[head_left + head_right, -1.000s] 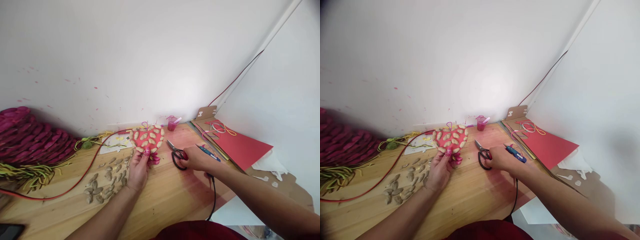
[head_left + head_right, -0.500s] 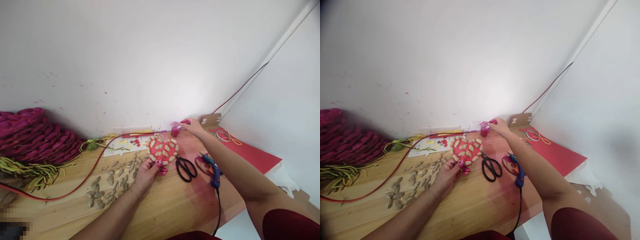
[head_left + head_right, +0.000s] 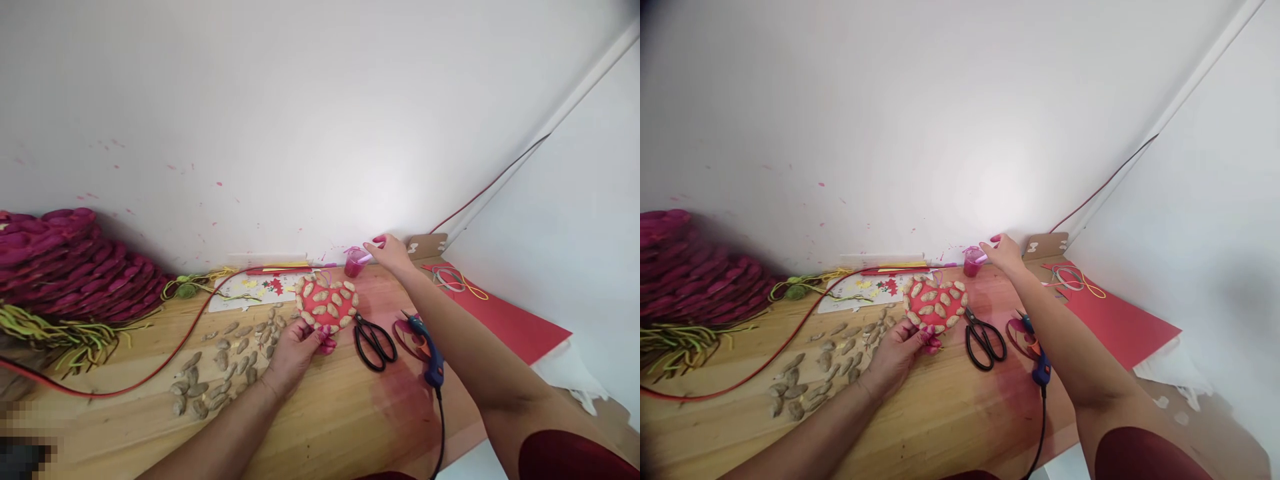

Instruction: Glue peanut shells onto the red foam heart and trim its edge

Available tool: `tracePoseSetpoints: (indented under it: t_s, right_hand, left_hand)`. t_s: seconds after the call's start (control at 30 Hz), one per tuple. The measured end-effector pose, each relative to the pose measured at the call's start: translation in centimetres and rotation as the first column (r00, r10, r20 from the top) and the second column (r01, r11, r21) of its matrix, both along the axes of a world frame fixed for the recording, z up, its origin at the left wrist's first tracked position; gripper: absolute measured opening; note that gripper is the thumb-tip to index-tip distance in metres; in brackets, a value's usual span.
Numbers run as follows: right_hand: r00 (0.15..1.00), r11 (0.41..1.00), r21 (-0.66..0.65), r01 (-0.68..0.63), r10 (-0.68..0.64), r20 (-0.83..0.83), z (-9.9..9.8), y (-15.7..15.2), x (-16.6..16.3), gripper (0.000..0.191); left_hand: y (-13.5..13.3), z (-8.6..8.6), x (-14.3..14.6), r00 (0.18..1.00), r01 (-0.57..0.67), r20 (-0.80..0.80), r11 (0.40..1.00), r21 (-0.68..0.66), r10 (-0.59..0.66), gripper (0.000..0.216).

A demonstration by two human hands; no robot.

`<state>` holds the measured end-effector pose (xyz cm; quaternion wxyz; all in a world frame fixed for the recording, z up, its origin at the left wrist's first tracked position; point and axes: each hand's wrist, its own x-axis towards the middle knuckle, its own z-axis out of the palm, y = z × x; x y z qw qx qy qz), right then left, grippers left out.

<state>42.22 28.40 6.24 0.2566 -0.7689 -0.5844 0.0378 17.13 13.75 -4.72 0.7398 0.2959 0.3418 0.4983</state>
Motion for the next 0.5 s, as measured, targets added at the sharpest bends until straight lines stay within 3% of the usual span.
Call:
tracePoseSetpoints:
  t_s: [0.3, 0.43, 0.5]
  right_hand:
    - [0.974, 0.987, -0.026, -0.161, 0.163, 0.154, 0.4, -0.4, -1.9, 0.024]
    - [0.982, 0.999, -0.028, -0.044, 0.049, 0.184, 0.3, 0.3, -1.6, 0.046]
    - [0.982, 0.999, -0.049, 0.002, 0.008, 0.190, 0.2, 0.3, -1.0, 0.046]
  left_hand:
    - [0.0, 0.1, 0.2, 1.000, -0.004, 0.019, 1.000, 0.026, 0.003, 0.058]
    - [0.0, 0.1, 0.3, 0.999, -0.001, 0.037, 1.000, 0.024, 0.000, 0.057]
    - [0.1, 0.0, 0.3, 0.999, -0.006, 0.042, 1.000, 0.024, 0.005, 0.057]
